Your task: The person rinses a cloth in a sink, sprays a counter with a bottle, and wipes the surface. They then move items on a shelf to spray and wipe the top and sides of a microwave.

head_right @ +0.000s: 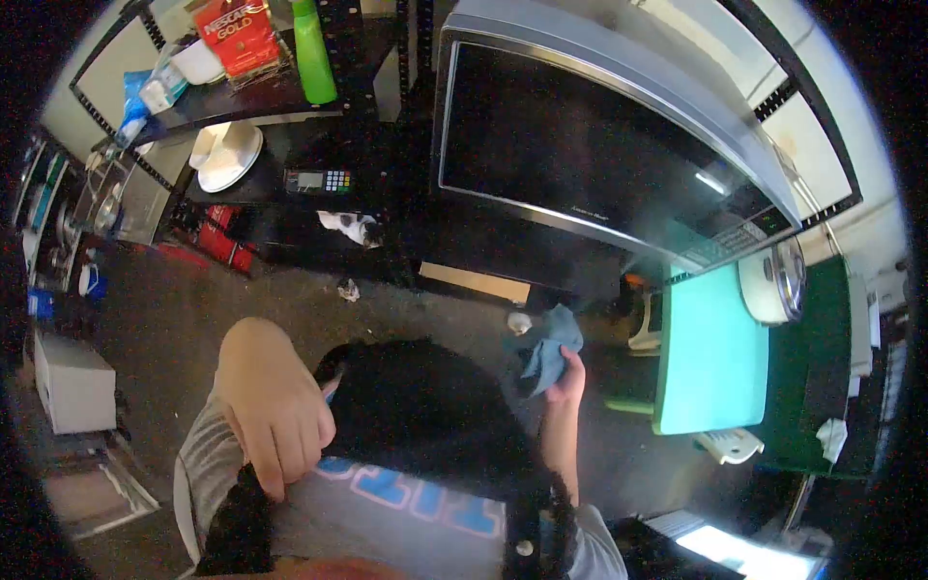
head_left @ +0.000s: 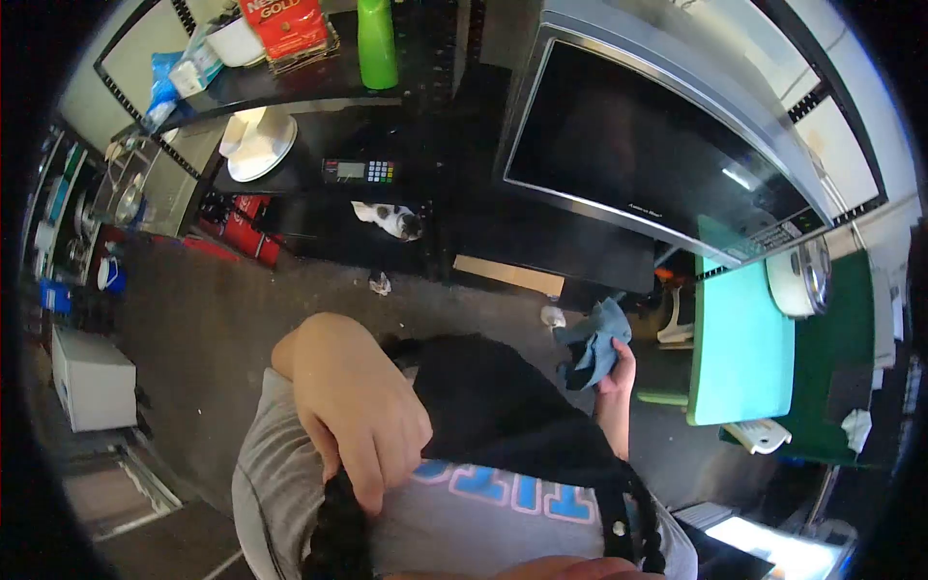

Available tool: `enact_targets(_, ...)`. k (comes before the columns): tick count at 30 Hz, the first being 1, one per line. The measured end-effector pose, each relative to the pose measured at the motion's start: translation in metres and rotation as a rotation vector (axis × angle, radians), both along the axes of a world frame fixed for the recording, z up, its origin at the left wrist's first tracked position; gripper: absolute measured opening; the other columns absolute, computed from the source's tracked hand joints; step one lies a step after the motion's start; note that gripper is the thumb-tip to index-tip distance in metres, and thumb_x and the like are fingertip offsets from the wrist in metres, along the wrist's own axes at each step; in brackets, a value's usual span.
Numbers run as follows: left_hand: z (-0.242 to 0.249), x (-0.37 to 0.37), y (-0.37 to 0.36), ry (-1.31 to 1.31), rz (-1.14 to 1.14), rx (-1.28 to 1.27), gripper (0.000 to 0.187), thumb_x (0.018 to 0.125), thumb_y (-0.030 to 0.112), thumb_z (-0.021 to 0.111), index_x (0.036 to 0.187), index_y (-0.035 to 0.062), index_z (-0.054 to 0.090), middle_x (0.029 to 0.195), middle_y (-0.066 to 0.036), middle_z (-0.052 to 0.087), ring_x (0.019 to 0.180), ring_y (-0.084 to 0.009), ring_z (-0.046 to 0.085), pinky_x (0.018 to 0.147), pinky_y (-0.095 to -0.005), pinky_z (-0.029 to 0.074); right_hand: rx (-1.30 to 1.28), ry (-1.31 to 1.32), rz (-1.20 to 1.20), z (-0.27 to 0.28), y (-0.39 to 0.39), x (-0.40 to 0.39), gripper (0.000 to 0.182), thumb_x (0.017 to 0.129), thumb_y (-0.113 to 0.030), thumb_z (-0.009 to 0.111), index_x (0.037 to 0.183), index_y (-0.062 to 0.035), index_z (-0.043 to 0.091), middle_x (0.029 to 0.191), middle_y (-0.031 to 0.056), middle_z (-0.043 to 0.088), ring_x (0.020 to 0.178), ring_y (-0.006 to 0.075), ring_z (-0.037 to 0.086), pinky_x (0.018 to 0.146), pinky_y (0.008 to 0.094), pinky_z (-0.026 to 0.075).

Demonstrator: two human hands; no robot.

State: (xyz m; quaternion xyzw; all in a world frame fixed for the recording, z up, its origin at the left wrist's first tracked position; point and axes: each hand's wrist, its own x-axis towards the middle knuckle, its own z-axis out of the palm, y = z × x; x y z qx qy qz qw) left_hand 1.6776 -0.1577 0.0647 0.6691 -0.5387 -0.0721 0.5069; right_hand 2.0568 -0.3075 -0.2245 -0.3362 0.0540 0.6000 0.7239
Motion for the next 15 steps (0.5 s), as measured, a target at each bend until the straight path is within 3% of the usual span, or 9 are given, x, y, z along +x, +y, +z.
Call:
enact_targets(3, -0.001, 0.021, -0.003, 0.011, -0.112, 0.087, 0.051, 0.096, 0.043, 0.054, 0.120, -0.0015, 0.057, 0.113, -0.018, 0.060, 0.106, -0.0350, 0.058, 0.084, -0.0436, 0.045, -0.048, 0.035, 0.033, -0.013, -0.006, 0.014, 0.046, 0.082, -0.010, 0.062, 0.126, -0.0014, 0.052, 0.114, 0.0163, 0.064, 0.104, 0.0355, 0.062, 0.094, 0.0489, 0.050)
enact_targets(5, 0.004, 0.037, 0.008, -0.003, 0.088, -0.140, 0.046, 0.095, 0.040, 0.058, 0.116, -0.0012, 0.060, 0.113, -0.016, 0.061, 0.104, -0.0351, 0.059, 0.084, -0.0452, 0.046, -0.076, -0.012, 0.052, -0.018, -0.007, 0.021, 0.047, 0.082, -0.012, 0.061, 0.127, -0.0011, 0.052, 0.116, 0.0155, 0.063, 0.104, 0.0348, 0.062, 0.096, 0.0488, 0.048)
enact_targets(6, -0.003, 0.044, 0.025, -0.065, 0.290, -0.235, 0.044, 0.094, 0.038, 0.061, 0.112, -0.0010, 0.063, 0.115, -0.016, 0.061, 0.104, -0.0334, 0.059, 0.086, -0.0446, 0.048, -0.062, -0.020, 0.097, -0.016, -0.005, 0.022, 0.047, 0.082, -0.012, 0.061, 0.127, -0.0011, 0.052, 0.116, 0.0155, 0.063, 0.104, 0.0348, 0.062, 0.096, 0.0488, 0.048)
enact_targets(7, -0.019, 0.031, 0.031, 0.019, 0.830, -0.452, 0.038, 0.093, 0.034, 0.063, 0.112, 0.0011, 0.064, 0.113, -0.014, 0.062, 0.103, -0.0288, 0.060, 0.087, -0.0409, 0.049, -0.090, -0.051, 0.078, -0.011, -0.005, 0.020, 0.046, 0.083, -0.013, 0.060, 0.126, -0.0010, 0.053, 0.116, 0.0154, 0.064, 0.104, 0.0343, 0.062, 0.096, 0.0485, 0.048)
enact_targets(8, -0.027, 0.034, 0.057, 0.146, 1.310, -0.321, 0.024, 0.091, 0.014, 0.059, 0.111, 0.0000, 0.064, 0.111, -0.012, 0.061, 0.099, -0.0279, 0.061, 0.082, -0.0360, 0.050, -0.115, -0.084, 0.060, -0.008, -0.006, 0.019, 0.045, 0.083, -0.014, 0.059, 0.126, -0.0008, 0.053, 0.115, 0.0153, 0.064, 0.103, 0.0338, 0.062, 0.096, 0.0482, 0.049)
enact_targets(9, -0.061, 0.042, 0.090, -0.005, 1.748, -0.139, 0.031, 0.084, -0.004, 0.052, 0.112, 0.0014, 0.064, 0.109, -0.012, 0.061, 0.098, -0.0246, 0.062, 0.082, -0.0317, 0.050, -0.098, -0.091, 0.100, -0.008, -0.007, 0.019, 0.045, 0.083, -0.014, 0.059, 0.126, -0.0008, 0.053, 0.115, 0.0153, 0.064, 0.103, 0.0338, 0.062, 0.096, 0.0482, 0.049)
enact_targets(10, -0.080, 0.050, 0.110, 0.022, 2.136, 0.093, 0.042, 0.078, -0.011, 0.048, 0.115, 0.0025, 0.063, 0.112, -0.014, 0.060, 0.101, -0.0290, 0.061, 0.087, -0.0328, 0.050, -0.096, -0.099, 0.100, -0.009, -0.008, 0.020, 0.044, 0.084, -0.015, 0.058, 0.126, -0.0007, 0.053, 0.115, 0.0154, 0.064, 0.104, 0.0338, 0.062, 0.096, 0.0481, 0.049)
enact_targets(12, -0.112, 0.066, 0.138, -0.330, 2.366, 0.303, 0.043, 0.076, -0.009, 0.049, 0.116, -0.0003, 0.061, 0.115, -0.018, 0.059, 0.105, -0.0353, 0.060, 0.091, -0.0372, 0.050, -0.084, -0.112, 0.118, -0.015, -0.012, 0.028, 0.044, 0.085, -0.015, 0.057, 0.126, -0.0005, 0.053, 0.115, 0.0155, 0.064, 0.104, 0.0338, 0.062, 0.096, 0.0480, 0.048)
enact_targets(15, -0.125, 0.086, 0.156, -0.500, 2.535, 0.598, 0.038, 0.082, 0.002, 0.051, 0.118, -0.0062, 0.058, 0.120, -0.022, 0.059, 0.107, -0.0391, 0.059, 0.091, -0.0420, 0.051, -0.180, -0.087, 0.096, -0.031, -0.015, 0.035, 0.045, 0.085, -0.016, 0.055, 0.128, -0.0016, 0.053, 0.117, 0.0147, 0.064, 0.105, 0.0341, 0.062, 0.097, 0.0477, 0.048)
